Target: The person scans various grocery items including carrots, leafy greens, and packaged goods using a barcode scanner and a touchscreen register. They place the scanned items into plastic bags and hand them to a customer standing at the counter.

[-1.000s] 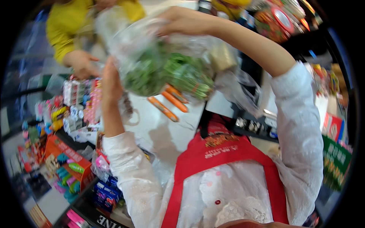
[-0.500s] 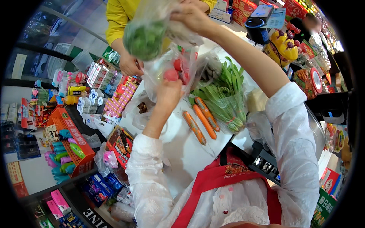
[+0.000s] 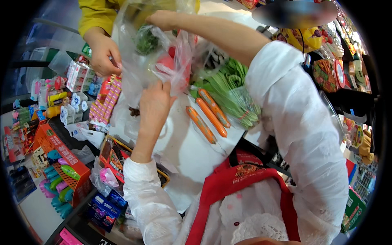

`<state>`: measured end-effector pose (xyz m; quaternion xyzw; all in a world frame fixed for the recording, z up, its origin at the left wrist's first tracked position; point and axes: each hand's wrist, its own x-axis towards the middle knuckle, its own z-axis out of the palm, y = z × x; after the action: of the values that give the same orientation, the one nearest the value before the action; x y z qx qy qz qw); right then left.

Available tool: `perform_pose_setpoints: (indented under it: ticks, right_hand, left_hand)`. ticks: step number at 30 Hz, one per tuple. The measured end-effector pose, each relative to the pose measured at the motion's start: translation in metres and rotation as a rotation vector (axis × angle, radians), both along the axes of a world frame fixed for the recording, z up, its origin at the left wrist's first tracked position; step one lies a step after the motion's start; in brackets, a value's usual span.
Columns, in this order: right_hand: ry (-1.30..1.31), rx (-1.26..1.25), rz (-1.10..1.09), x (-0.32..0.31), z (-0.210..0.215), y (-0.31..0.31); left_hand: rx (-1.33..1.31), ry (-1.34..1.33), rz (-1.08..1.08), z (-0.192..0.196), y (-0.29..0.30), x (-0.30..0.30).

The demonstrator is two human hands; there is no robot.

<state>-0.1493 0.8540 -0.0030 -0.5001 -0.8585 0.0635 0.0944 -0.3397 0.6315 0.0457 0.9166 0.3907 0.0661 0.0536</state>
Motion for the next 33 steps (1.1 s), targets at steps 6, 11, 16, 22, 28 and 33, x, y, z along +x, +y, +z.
perform_pose_setpoints:
  ticks: [6,11,16,22,28,33]
  right_hand:
    - [0.398,0.142,0.163,0.035,0.064,-0.131]
    - [-0.107,-0.307,-0.206,0.110,0.055,-0.258]
    - [-0.036,-0.689,-0.373,0.146,-0.002,-0.346]
    - [0.374,-0.582,-0.602,0.141,-0.055,-0.386]
    - [0.829,-0.713,-0.974,0.119,-0.066,-0.384]
    - [1.237,-1.170,-1.127,0.125,-0.053,-0.371]
  left_hand:
    - [0.058,-0.479,-0.079,-0.027,-0.012,0.017]
    - [-0.453,-0.421,-0.081,-0.081,-0.070,0.076]
    - [-1.039,-0.595,0.268,-0.111,-0.141,0.110]
    - [-1.378,-1.104,0.608,-0.142,-0.181,0.137]
    - [-1.308,-1.230,0.801,-0.171,-0.178,0.157]
    - [-1.637,-1.222,0.899,-0.143,-0.163,0.141]
